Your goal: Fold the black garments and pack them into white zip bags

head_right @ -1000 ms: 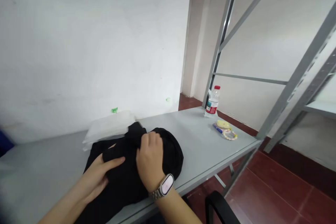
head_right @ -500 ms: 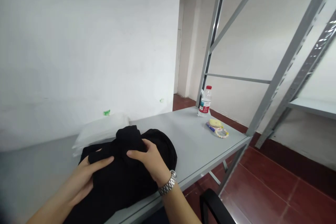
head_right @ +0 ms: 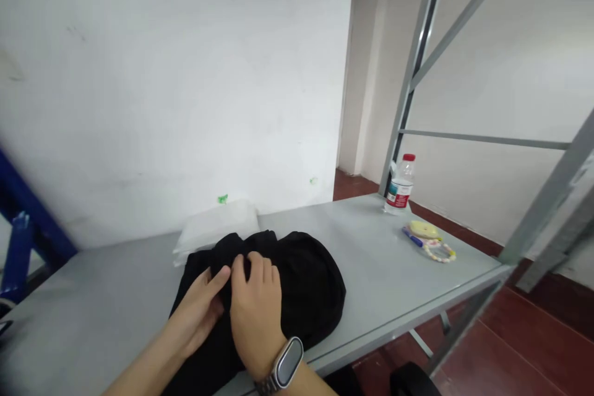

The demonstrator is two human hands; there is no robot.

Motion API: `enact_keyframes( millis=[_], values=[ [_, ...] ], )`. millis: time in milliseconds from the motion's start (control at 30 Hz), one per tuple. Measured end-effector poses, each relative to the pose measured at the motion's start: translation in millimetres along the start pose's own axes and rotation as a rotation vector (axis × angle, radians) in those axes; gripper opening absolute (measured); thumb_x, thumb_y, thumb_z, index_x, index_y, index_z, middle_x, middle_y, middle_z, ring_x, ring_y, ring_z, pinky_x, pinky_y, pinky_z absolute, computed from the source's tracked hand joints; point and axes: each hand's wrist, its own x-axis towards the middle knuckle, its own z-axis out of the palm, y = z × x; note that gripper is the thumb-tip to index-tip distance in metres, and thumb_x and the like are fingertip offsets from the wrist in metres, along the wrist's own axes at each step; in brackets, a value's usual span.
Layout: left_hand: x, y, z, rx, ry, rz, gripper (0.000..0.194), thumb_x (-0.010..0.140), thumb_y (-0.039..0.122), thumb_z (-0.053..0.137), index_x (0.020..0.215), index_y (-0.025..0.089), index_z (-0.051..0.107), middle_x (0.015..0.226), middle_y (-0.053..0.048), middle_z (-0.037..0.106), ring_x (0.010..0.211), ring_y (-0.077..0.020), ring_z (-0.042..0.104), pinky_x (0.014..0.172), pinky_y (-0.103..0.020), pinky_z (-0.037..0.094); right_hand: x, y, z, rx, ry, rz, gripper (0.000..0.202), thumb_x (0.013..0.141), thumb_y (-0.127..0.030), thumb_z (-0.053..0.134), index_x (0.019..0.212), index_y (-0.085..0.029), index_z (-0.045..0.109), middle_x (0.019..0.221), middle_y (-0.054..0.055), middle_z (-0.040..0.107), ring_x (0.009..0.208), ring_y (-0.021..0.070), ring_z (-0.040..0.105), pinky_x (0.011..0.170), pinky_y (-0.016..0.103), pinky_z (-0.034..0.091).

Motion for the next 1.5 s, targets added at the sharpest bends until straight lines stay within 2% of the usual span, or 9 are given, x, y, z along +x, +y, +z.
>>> enact_keyframes(
  millis=[100, 267, 367, 567, 733, 867, 967, 1233, 1500],
  values=[
    [3, 5, -0.6, -0.046, 0.112, 0.051, 0.037, 0.074, 0.037, 0.069, 0.106, 0.020, 0.062, 0.107, -0.006, 0.069, 0.101, -0.0218, 0.063, 0.085, -0.028, 0.051, -2, -4, -3, 0.210, -0.091, -0.017, 0.039, 0.079, -0.014, 0.055, 0.117, -0.022, 0.055, 0.115, 0.012, 0.054, 0.106, 0.0291, 0.050, 0.090, 0.050, 0.043],
    [4, 14, 0.3, -0.178, -0.010, 0.112, 0.042, 0.079, 0.039, 0.062, 0.115, 0.017, 0.060, 0.107, -0.009, 0.069, 0.100, -0.0249, 0.064, 0.089, -0.035, 0.050, 3, 5, -6, 0.930, -0.209, 0.534, 0.044, 0.074, -0.033, 0.066, 0.114, -0.021, 0.052, 0.116, 0.009, 0.056, 0.108, 0.0239, 0.053, 0.088, 0.038, 0.048],
    [4, 16, -2.2, -0.185, -0.014, 0.165, 0.044, 0.079, 0.040, 0.063, 0.116, 0.018, 0.060, 0.110, -0.009, 0.067, 0.100, -0.0250, 0.063, 0.089, -0.036, 0.050, 6, 13, -8, 1.243, -0.389, 0.659, 0.039, 0.070, -0.031, 0.070, 0.105, -0.017, 0.057, 0.103, 0.007, 0.063, 0.098, 0.0223, 0.059, 0.078, 0.033, 0.050],
    [3, 12, -3.8, 0.131, 0.158, 0.254, 0.039, 0.067, 0.035, 0.075, 0.100, 0.017, 0.063, 0.093, -0.006, 0.071, 0.089, -0.0245, 0.066, 0.076, -0.031, 0.052, 10, 16, -23, 1.382, -0.267, 0.666, 0.030, 0.071, -0.023, 0.068, 0.100, -0.018, 0.062, 0.098, 0.004, 0.067, 0.094, 0.0199, 0.060, 0.086, 0.033, 0.046],
    [11, 13, 1.8, 0.210, 0.110, 0.313, 0.045, 0.074, 0.047, 0.064, 0.109, 0.018, 0.060, 0.102, -0.009, 0.069, 0.088, -0.0252, 0.066, 0.069, -0.032, 0.053, 25, 11, -41, 1.427, -0.288, 0.676, 0.037, 0.074, -0.029, 0.066, 0.109, -0.020, 0.058, 0.108, 0.006, 0.065, 0.098, 0.0220, 0.060, 0.086, 0.036, 0.048],
    [48, 34, -36.8, 0.939, 0.153, 0.468, 0.045, 0.084, 0.054, 0.042, 0.089, 0.019, 0.070, 0.098, -0.009, 0.070, 0.095, -0.0261, 0.063, 0.084, -0.033, 0.048, 69, 36, -48, 1.168, -0.137, 0.652, 0.040, 0.066, -0.025, 0.071, 0.103, -0.018, 0.057, 0.091, 0.004, 0.067, 0.085, 0.0218, 0.062, 0.076, 0.035, 0.050],
    [76, 43, -78.4, 1.153, 0.295, 0.534, 0.030, 0.073, 0.045, 0.061, 0.088, 0.021, 0.071, 0.106, -0.010, 0.068, 0.111, -0.0313, 0.054, 0.100, -0.037, 0.034, 108, 62, -36, 1.061, 0.020, 0.659, 0.036, 0.061, -0.023, 0.071, 0.094, -0.017, 0.057, 0.083, 0.002, 0.065, 0.082, 0.0205, 0.061, 0.070, 0.031, 0.050],
    [103, 22, -115.1, 1.505, 0.374, 0.622, 0.029, 0.083, 0.034, 0.045, 0.086, 0.020, 0.070, 0.094, -0.009, 0.071, 0.094, -0.0283, 0.060, 0.088, -0.039, 0.041, 100, 86, 31, 1.560, -0.405, 0.867, 0.031, 0.072, -0.035, 0.068, 0.095, -0.014, 0.063, 0.094, 0.007, 0.069, 0.093, 0.0216, 0.063, 0.080, 0.032, 0.051],
    [103, 25, -113.3, 1.789, 0.385, 0.745, 0.031, 0.087, 0.022, 0.038, 0.083, 0.016, 0.068, 0.084, -0.011, 0.069, 0.085, -0.0277, 0.061, 0.078, -0.039, 0.043, 79, 82, 40, 1.647, -0.538, 0.762, 0.028, 0.074, -0.033, 0.070, 0.094, -0.015, 0.063, 0.094, 0.007, 0.070, 0.095, 0.0202, 0.063, 0.088, 0.034, 0.048]
  ],
)
